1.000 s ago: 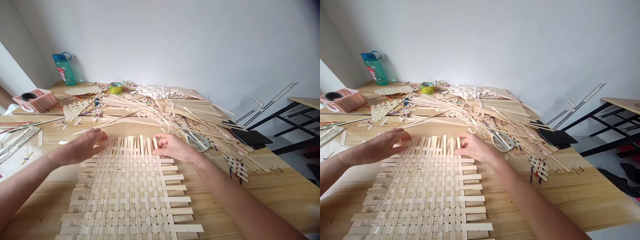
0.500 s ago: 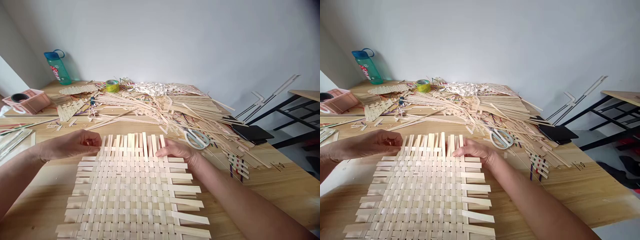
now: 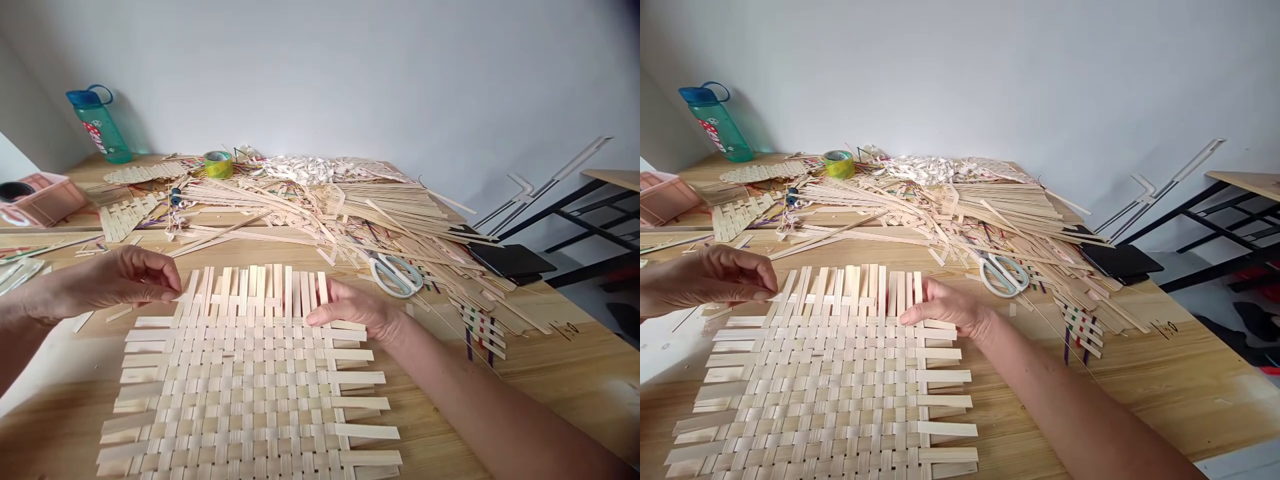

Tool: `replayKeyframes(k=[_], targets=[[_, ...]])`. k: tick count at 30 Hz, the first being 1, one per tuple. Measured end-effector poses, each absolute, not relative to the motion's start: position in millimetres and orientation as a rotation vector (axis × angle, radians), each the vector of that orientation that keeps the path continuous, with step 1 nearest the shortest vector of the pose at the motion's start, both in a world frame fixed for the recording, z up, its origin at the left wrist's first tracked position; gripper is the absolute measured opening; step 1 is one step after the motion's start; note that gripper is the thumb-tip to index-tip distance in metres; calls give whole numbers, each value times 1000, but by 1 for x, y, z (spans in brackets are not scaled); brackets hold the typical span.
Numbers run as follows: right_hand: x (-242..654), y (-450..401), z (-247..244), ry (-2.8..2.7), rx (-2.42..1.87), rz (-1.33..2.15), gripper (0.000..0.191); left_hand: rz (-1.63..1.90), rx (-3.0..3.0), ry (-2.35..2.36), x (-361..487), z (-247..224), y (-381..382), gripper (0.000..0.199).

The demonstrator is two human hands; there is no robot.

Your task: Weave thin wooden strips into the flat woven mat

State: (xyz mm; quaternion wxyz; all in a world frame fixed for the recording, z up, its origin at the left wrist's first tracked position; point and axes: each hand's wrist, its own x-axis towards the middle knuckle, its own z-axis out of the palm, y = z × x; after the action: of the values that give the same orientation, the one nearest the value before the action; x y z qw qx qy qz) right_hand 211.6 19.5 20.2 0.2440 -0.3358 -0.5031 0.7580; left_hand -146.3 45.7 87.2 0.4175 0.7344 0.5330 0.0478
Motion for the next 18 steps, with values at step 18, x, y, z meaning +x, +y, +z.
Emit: replayKeyframes(k=[18], targets=[[209,19,12,-1421,-927,1975,22,118,2003,1280,-170,75,57,29]])
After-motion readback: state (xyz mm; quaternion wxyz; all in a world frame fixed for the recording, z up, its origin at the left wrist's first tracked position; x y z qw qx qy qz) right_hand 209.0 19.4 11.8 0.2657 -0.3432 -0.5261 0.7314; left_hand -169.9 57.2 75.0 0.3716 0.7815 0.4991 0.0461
